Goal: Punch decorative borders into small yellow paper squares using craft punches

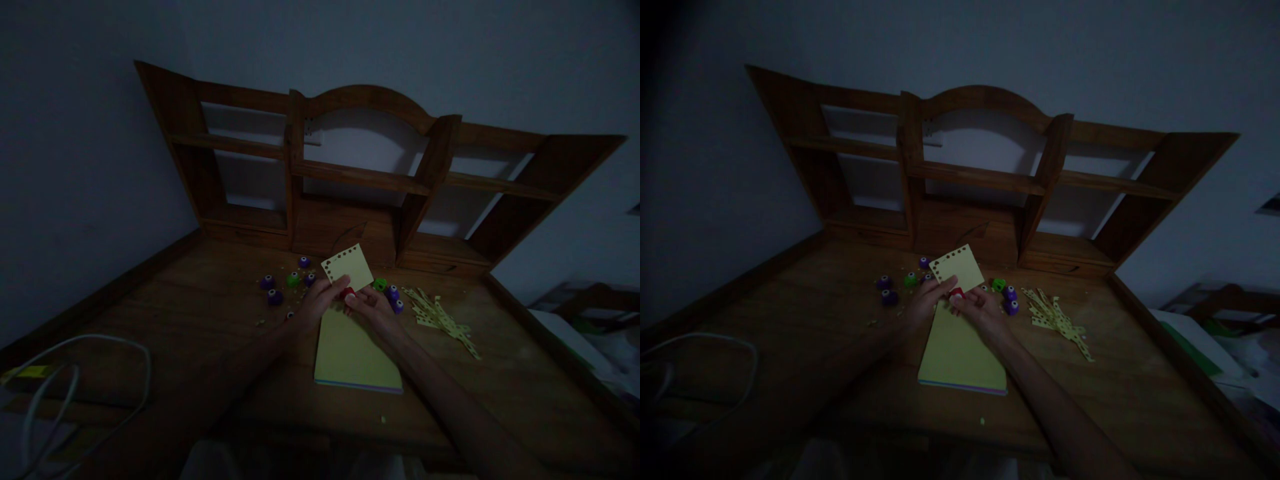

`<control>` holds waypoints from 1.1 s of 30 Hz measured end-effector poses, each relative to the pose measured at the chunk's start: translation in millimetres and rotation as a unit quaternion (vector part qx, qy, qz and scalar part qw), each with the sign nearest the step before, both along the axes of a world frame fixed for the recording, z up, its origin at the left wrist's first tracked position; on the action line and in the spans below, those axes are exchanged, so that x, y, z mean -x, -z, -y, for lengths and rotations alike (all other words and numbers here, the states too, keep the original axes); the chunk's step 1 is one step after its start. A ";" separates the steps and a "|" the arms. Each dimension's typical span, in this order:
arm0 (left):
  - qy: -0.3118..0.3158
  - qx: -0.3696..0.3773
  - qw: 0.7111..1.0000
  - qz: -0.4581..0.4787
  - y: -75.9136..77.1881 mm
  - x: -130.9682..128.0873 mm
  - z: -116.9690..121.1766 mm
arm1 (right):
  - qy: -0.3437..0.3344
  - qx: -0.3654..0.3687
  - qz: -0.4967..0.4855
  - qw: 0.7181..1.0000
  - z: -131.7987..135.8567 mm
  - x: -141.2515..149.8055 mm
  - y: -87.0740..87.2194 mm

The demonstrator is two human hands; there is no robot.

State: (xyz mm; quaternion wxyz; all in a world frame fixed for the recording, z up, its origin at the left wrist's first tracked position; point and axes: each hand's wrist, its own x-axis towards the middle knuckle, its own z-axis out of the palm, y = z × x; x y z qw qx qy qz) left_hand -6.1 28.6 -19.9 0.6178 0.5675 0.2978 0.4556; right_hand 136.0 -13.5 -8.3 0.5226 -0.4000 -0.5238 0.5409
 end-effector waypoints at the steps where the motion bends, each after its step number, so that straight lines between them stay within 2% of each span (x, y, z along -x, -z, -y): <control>1: -0.005 -0.004 1.000 -0.003 -1.2 1.0 -1.0 | -0.001 0.001 0.000 1.000 -0.3 -0.4 1.2; 7: -0.075 -0.014 0.997 -0.009 -8.4 5.4 -1.7 | -0.021 -0.002 -0.001 1.000 -2.5 -2.3 7.6; 16: -0.163 -0.010 0.986 -0.016 -14.5 11.1 -8.1 | -0.051 0.005 -0.001 0.999 -0.8 -3.2 5.8; 26: -0.157 -0.005 0.988 -0.008 -11.7 13.0 -11.1 | -0.003 0.017 -0.023 1.000 1.0 -2.0 -2.8; 33: -0.105 0.001 0.995 0.004 -9.0 11.9 -10.9 | 0.012 0.029 -0.029 0.999 -4.1 -6.3 3.3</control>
